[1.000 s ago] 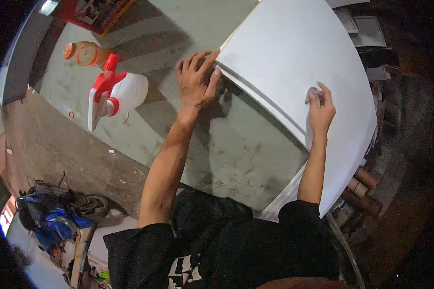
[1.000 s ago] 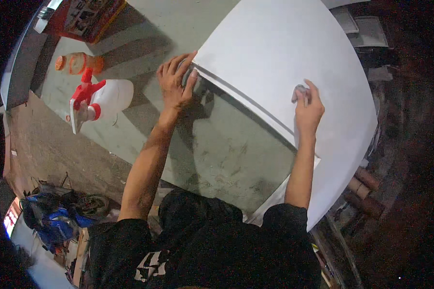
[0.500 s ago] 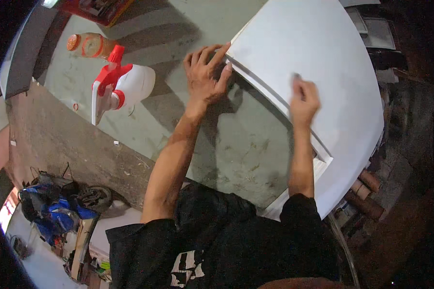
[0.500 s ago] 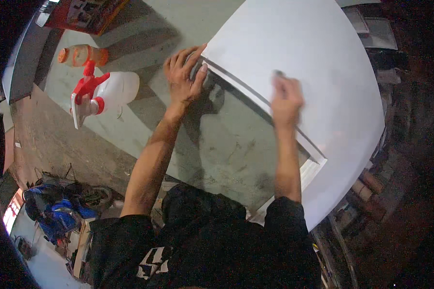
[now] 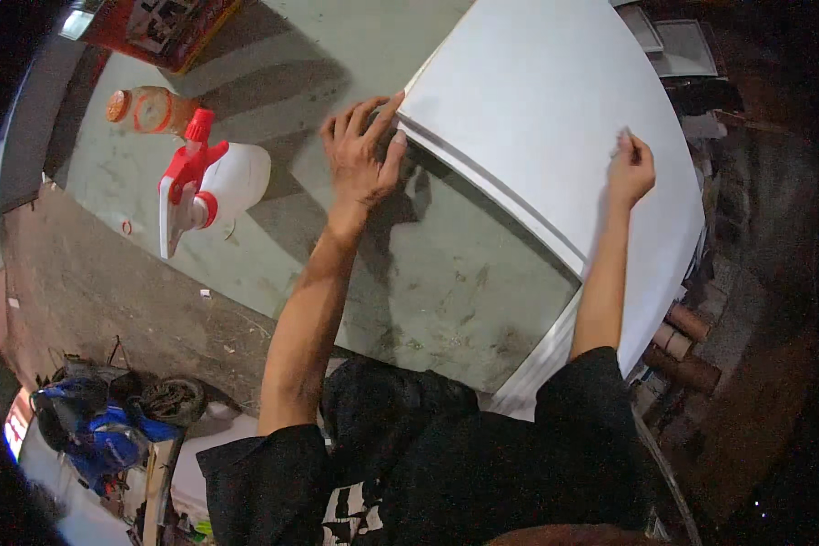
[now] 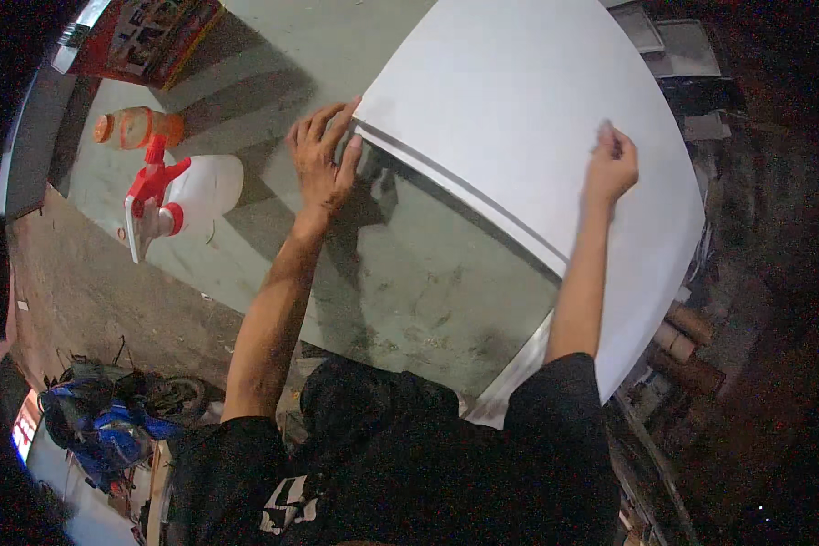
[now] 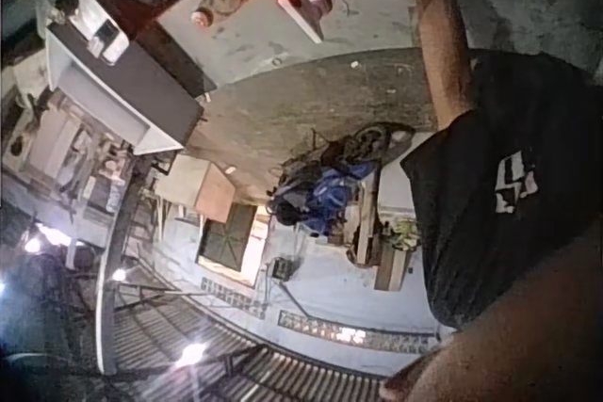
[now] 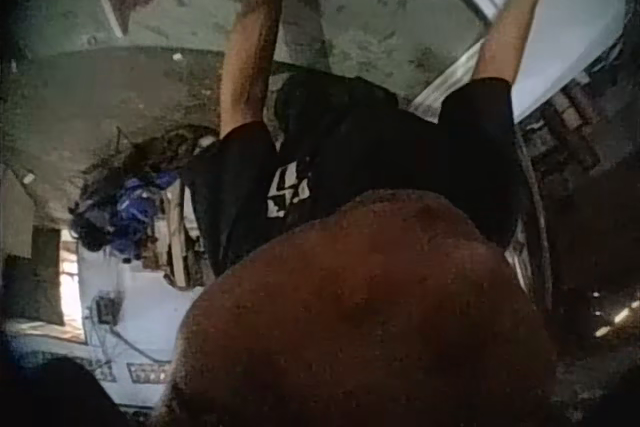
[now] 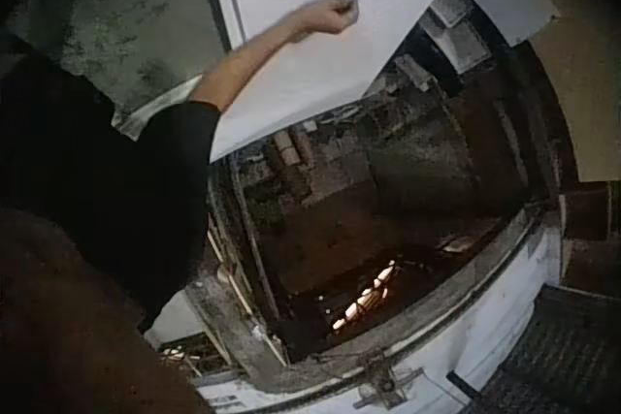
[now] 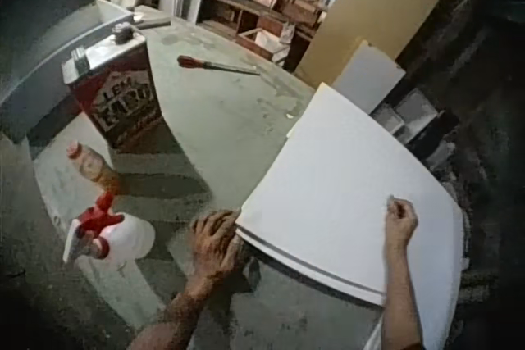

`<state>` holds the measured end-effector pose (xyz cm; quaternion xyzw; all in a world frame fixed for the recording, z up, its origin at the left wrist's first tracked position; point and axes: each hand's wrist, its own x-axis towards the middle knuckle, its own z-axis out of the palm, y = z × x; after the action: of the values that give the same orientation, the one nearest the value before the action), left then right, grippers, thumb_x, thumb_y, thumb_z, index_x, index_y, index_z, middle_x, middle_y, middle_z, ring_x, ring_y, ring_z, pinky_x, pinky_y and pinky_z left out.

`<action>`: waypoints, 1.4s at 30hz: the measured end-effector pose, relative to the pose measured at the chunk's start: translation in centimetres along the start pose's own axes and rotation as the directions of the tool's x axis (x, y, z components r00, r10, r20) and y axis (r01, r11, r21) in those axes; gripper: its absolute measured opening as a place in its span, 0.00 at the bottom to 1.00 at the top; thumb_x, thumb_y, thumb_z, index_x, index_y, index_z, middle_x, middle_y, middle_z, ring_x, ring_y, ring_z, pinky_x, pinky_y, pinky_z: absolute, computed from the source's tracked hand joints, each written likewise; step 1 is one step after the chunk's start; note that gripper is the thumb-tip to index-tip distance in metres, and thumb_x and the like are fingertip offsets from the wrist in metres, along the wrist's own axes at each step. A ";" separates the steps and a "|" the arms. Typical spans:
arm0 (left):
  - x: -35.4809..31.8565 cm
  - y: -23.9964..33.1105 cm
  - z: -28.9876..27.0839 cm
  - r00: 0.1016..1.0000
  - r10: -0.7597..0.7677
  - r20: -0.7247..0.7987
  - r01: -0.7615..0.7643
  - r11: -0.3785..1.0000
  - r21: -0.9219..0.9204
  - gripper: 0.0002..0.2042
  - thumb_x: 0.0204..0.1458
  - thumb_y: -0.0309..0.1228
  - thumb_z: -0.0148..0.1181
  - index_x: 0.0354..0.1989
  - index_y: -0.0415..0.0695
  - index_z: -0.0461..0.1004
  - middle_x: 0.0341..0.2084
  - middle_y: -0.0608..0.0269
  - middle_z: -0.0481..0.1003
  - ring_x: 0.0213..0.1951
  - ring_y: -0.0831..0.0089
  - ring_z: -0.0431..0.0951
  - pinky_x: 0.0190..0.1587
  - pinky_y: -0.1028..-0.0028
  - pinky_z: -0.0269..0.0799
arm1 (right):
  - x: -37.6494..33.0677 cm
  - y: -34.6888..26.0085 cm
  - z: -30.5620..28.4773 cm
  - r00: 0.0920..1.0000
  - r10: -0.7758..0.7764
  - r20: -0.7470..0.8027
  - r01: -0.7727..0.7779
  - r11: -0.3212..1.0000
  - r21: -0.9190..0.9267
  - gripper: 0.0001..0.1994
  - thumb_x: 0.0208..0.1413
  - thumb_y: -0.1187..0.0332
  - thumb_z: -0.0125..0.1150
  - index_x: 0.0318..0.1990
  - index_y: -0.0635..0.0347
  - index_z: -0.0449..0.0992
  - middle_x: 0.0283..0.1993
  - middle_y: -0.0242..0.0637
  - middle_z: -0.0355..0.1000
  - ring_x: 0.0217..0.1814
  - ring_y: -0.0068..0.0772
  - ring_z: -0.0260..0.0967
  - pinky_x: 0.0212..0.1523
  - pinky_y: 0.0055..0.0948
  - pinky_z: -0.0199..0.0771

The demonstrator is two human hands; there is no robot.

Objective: The person sprays a liquid onto a white furniture component and then wipes the surfaces and grooves with a cloth.

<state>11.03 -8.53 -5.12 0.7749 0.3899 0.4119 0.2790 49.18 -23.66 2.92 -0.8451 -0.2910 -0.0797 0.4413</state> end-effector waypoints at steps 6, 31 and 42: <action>-0.1 -0.1 0.1 1.000 -0.013 0.004 0.013 0.999 0.040 0.22 0.56 0.41 0.55 0.60 0.56 0.76 0.52 0.61 0.75 0.57 0.60 0.70 0.66 0.53 0.51 | -5.1 -4.4 7.0 0.953 -0.083 0.292 0.123 0.985 -0.122 0.12 0.56 0.79 0.55 0.47 0.64 0.77 0.42 0.49 0.77 0.46 0.46 0.77 0.50 0.42 0.77; 0.2 -0.8 -0.4 1.000 0.022 -0.020 -0.022 1.000 -0.021 0.29 0.50 0.52 0.63 0.60 0.54 0.76 0.50 0.64 0.75 0.55 0.62 0.71 0.62 0.55 0.54 | -13.3 -17.9 12.4 0.507 -0.612 0.607 0.472 0.786 0.398 0.15 0.49 0.83 0.65 0.43 0.57 0.85 0.39 0.36 0.75 0.36 0.31 0.75 0.37 0.27 0.77; 0.1 -0.5 -0.7 1.000 -0.006 0.020 0.007 0.999 -0.045 0.30 0.50 0.51 0.62 0.63 0.56 0.74 0.52 0.65 0.75 0.55 0.62 0.71 0.63 0.55 0.53 | -14.0 -15.8 11.1 0.538 -0.594 0.598 0.506 0.795 0.335 0.17 0.44 0.83 0.67 0.43 0.56 0.85 0.36 0.36 0.73 0.38 0.33 0.71 0.38 0.29 0.74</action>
<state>10.28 -8.07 -5.08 0.7713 0.3800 0.4120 0.3016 27.45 -13.83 1.88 -0.6500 -0.6855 0.1165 0.3065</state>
